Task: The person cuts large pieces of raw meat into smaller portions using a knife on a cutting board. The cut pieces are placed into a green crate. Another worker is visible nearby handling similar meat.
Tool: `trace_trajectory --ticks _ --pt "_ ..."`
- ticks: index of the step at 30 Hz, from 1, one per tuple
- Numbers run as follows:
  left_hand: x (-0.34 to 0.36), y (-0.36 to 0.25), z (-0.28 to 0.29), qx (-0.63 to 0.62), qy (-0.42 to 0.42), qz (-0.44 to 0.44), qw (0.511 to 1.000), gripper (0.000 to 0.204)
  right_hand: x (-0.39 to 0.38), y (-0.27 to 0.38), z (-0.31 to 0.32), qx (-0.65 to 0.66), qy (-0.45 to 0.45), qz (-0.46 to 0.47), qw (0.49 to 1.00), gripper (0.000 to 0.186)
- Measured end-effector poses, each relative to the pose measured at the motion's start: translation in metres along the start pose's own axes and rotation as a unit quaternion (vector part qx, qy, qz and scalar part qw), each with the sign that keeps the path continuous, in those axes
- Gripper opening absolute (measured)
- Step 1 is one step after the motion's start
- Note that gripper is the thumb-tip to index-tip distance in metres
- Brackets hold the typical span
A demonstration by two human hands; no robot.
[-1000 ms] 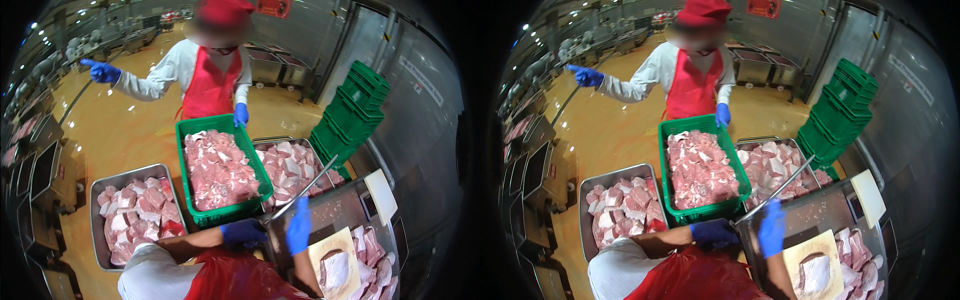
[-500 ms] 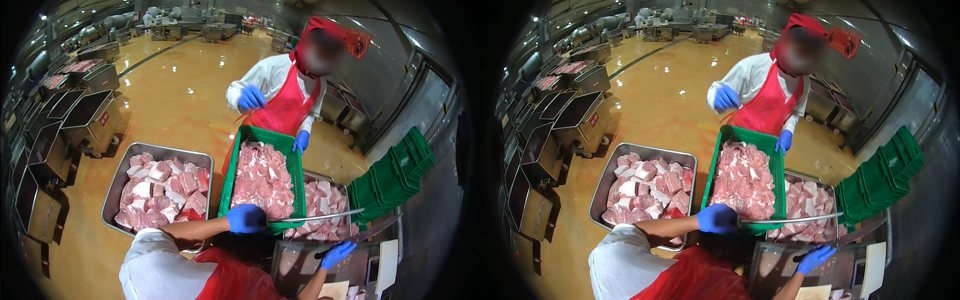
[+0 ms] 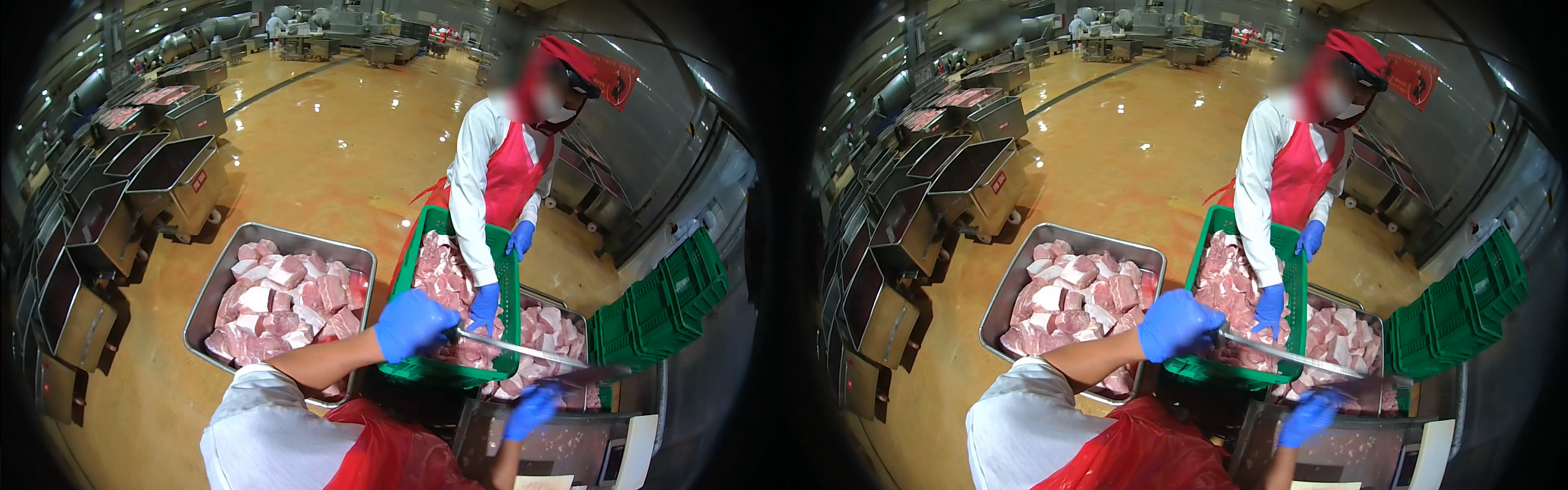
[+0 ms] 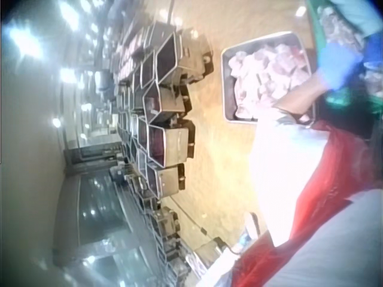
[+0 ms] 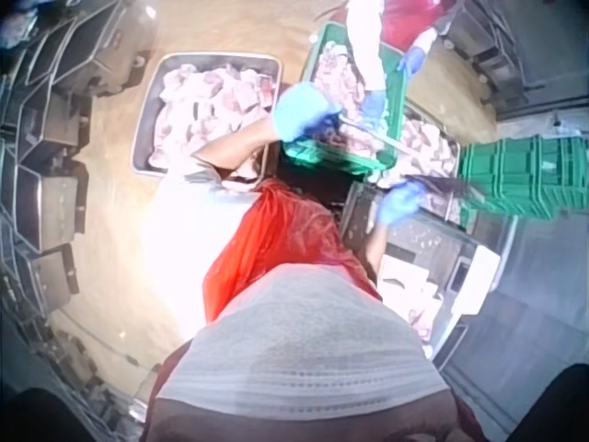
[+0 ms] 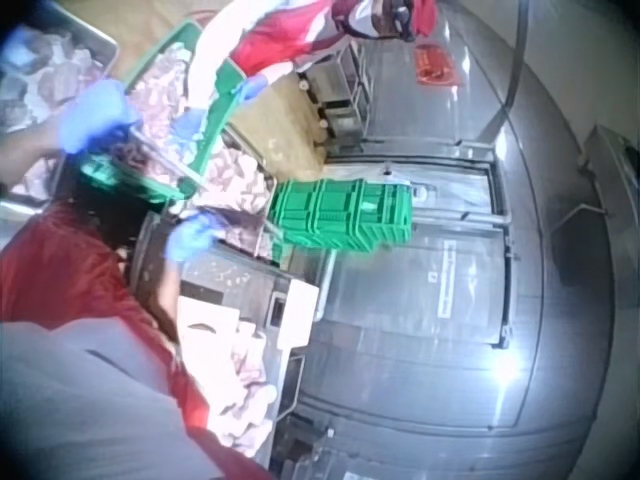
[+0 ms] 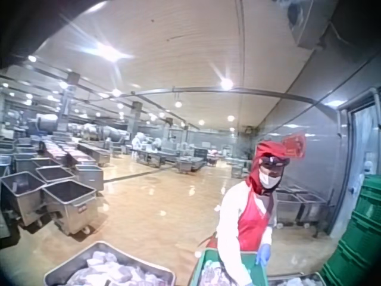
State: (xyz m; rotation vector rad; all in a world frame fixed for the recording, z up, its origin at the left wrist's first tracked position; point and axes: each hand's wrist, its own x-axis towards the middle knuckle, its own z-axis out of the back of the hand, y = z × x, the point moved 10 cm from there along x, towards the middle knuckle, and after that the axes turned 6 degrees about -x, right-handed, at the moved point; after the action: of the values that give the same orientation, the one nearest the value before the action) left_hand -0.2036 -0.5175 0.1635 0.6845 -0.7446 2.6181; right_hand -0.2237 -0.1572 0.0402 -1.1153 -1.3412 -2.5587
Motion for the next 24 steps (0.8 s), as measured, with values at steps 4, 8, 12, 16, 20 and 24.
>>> trace_trajectory --ticks 4,8,12,16,20,24 --pt "-0.011 0.073 0.020 0.061 -0.042 0.104 0.992 0.014 -0.105 -0.033 -0.019 -0.149 0.151 0.058 0.976 0.029" --pt "-0.064 0.119 -0.010 0.155 0.062 0.156 0.974 0.015 -0.095 -0.034 0.019 -0.193 0.101 -0.118 0.969 0.019" --pt "-0.101 0.117 -0.075 0.126 0.171 0.179 0.961 0.021 -0.085 -0.051 0.066 0.191 -0.034 -0.343 0.919 0.015" --pt "-0.070 0.085 -0.124 0.090 0.224 0.143 0.960 0.025 -0.090 -0.035 0.130 0.221 -0.160 -0.304 0.913 0.021" --pt "-0.046 0.074 -0.143 0.067 0.236 0.129 0.961 0.025 -0.104 -0.026 0.172 0.192 -0.208 -0.314 0.906 0.019" --pt "-0.037 0.121 -0.145 0.076 0.199 0.113 0.970 0.024 -0.138 -0.032 0.222 0.134 -0.283 -0.348 0.884 0.022"
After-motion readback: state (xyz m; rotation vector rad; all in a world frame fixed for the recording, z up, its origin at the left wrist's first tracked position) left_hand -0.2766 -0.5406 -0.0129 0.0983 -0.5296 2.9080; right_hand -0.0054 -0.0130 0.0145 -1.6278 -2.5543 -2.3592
